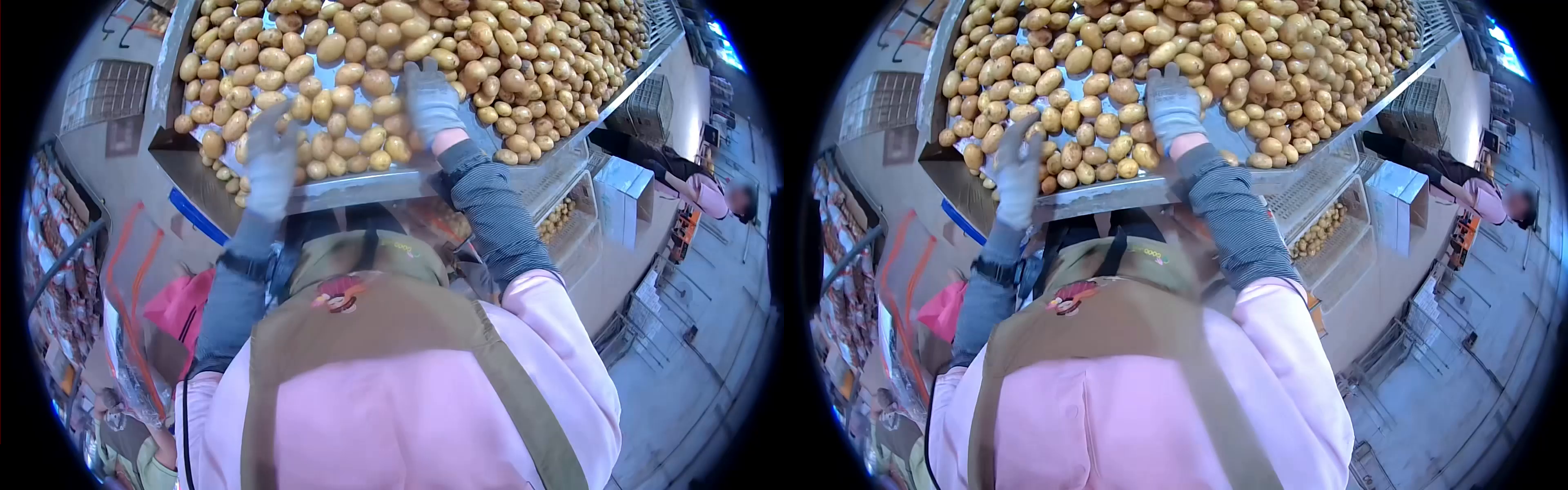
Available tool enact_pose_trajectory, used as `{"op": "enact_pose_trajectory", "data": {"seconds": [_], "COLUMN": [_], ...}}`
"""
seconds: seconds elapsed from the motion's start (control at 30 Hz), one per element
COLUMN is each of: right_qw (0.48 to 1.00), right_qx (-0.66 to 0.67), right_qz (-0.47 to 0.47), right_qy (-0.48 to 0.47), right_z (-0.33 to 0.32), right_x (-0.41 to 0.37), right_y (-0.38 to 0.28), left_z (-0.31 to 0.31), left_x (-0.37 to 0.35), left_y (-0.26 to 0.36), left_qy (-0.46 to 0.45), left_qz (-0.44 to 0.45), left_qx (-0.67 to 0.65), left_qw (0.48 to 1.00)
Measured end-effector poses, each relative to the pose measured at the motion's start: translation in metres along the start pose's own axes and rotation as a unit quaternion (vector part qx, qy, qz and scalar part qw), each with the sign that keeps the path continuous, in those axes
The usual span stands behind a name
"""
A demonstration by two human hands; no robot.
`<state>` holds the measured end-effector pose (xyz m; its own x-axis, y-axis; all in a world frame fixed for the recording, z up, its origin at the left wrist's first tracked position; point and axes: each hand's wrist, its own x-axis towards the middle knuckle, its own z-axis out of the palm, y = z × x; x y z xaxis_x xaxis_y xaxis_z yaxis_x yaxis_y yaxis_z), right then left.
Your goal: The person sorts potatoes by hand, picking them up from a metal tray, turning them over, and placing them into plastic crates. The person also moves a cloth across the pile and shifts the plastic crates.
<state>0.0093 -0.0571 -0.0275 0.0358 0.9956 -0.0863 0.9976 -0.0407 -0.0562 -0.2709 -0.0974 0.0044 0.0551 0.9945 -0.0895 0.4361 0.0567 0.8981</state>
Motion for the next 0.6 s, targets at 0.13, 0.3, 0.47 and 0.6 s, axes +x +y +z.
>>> {"op": "enact_pose_trajectory", "data": {"seconds": [0.13,0.3,0.47,0.6], "right_qw": [0.945,0.653,0.749,0.569], "right_qx": [0.306,0.747,0.626,0.783], "right_qz": [0.048,0.107,0.212,0.251], "right_qy": [0.103,0.068,-0.048,-0.025], "right_z": [-0.011,-0.060,-0.094,-0.072], "right_x": [-0.010,-0.068,-0.115,-0.170], "right_y": [0.002,-0.009,0.010,0.003], "left_z": [0.077,0.166,0.132,0.103], "left_x": [0.080,0.130,0.124,0.009], "left_y": [0.035,0.045,0.069,0.132], "left_qy": [-0.153,-0.182,-0.324,-0.390], "left_qz": [0.239,0.321,0.073,0.395], "left_qx": [0.212,0.435,0.110,0.161], "left_qw": [0.935,0.821,0.937,0.816]}}
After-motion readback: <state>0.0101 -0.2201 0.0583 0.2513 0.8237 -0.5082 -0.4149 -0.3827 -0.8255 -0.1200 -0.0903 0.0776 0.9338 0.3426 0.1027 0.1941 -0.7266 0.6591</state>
